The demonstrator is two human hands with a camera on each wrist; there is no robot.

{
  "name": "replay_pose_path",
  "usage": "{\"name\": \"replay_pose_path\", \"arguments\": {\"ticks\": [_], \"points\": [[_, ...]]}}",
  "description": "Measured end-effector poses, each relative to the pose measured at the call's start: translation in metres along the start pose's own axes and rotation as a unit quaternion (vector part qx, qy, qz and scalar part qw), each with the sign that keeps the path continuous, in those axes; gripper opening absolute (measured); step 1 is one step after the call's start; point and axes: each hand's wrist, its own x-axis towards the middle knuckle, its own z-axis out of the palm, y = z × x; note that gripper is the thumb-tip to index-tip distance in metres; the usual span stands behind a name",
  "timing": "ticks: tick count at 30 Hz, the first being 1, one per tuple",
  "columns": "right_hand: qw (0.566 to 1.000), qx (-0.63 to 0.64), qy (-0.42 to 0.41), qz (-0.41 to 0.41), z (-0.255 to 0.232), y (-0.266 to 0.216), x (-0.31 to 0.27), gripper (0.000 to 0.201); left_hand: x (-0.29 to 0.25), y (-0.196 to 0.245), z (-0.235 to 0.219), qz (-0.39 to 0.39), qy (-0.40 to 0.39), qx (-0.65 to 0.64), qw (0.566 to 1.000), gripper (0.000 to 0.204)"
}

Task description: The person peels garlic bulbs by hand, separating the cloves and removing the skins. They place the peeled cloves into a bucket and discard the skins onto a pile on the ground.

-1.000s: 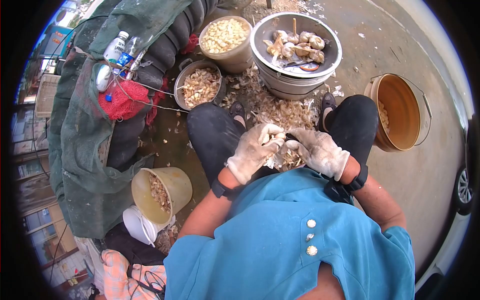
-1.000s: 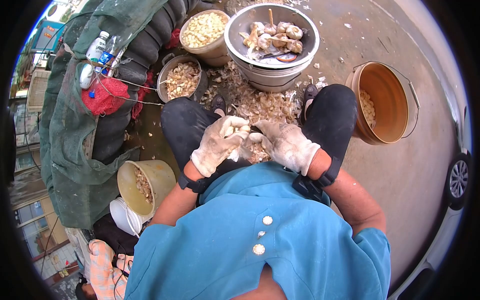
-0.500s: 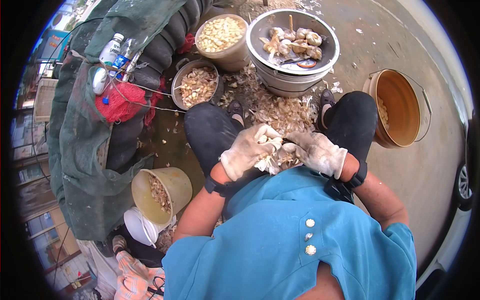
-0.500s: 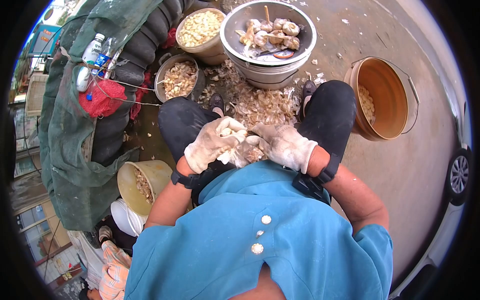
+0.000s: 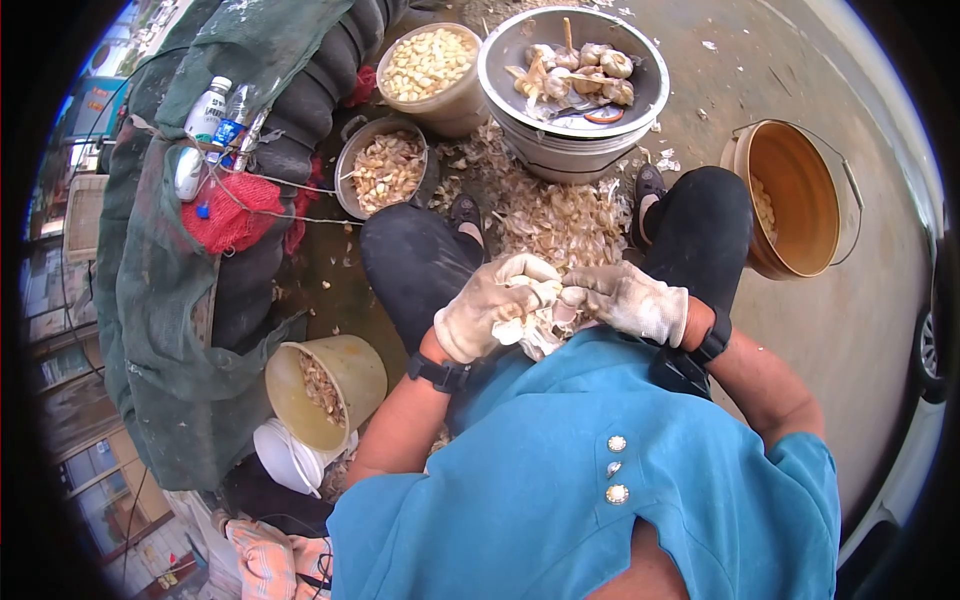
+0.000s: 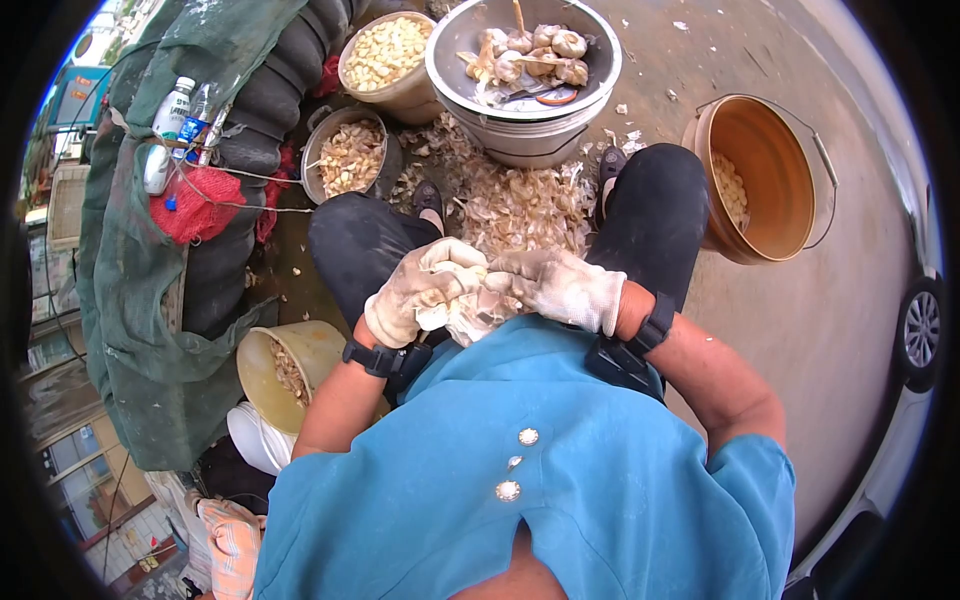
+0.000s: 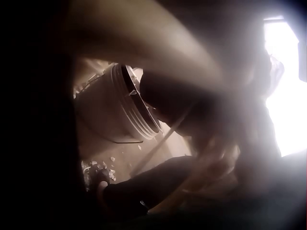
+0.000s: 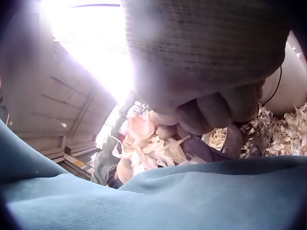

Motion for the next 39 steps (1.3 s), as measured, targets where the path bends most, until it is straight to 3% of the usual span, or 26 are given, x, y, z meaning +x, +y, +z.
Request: {"name": "replay_pose_path", "arguments": {"ticks": [3,8,10,12,14,15,19,21,25,27,31,33,37,39], "points": [[0.997,-0.04,0.027,-0.065,0.001,0.009,0.0,0.041,0.0,-0.003,0.003,0.019,0.021,-0.037,0.999,0.032],[0.997,0.008,0.051,-0.055,0.0,-0.001,0.001,0.037,0.005,-0.013,0.001,0.035,0.022,-0.08,0.996,0.043],[0.998,0.0,0.058,-0.019,-0.001,-0.006,0.001,0.036,0.005,-0.014,0.007,0.035,0.061,0.016,0.997,0.042],[0.995,-0.026,0.077,-0.05,0.002,0.006,0.004,0.037,0.005,-0.019,0.006,0.045,0.034,-0.032,0.998,0.041],[0.991,-0.051,0.096,-0.08,0.003,0.007,0.005,0.037,0.008,-0.026,0.001,0.11,-0.009,0.065,0.992,0.038],[0.994,-0.028,0.091,-0.049,0.003,0.002,0.005,0.037,0.01,-0.026,-0.005,0.149,-0.001,0.26,0.954,0.041],[0.995,0.01,0.097,-0.014,0.007,0.001,0.007,0.037,0.013,-0.028,-0.001,0.097,0.031,0.216,0.971,0.042],[0.995,-0.021,0.101,-0.012,0.004,0.002,0.007,0.037,0.01,-0.019,0.009,0.035,0.045,-0.021,0.998,0.043],[0.986,-0.106,0.126,-0.031,0.002,0.011,0.004,0.038,0.009,-0.014,0.011,0.101,0.06,0.068,0.991,0.042],[0.984,-0.102,0.139,-0.037,0.009,0.029,0.007,0.039,0.011,-0.019,0.009,0.106,0.133,0.225,0.959,0.042],[0.98,-0.135,0.142,-0.03,0.007,0.027,0.005,0.038,0.018,-0.037,-0.005,0.114,0.147,0.158,0.97,0.041],[0.98,-0.132,0.147,-0.025,0.004,0.022,0.007,0.036,0.015,-0.024,0.005,0.108,0.151,0.28,0.942,0.039],[0.973,-0.167,0.16,-0.02,0.001,-0.002,0.001,0.028,0.014,-0.016,0.013,0.143,0.159,0.343,0.915,0.036],[0.97,-0.177,0.165,-0.027,0.003,-0.005,0.0,0.025,0.018,-0.016,0.008,0.208,0.155,0.557,0.789,0.031]]}}
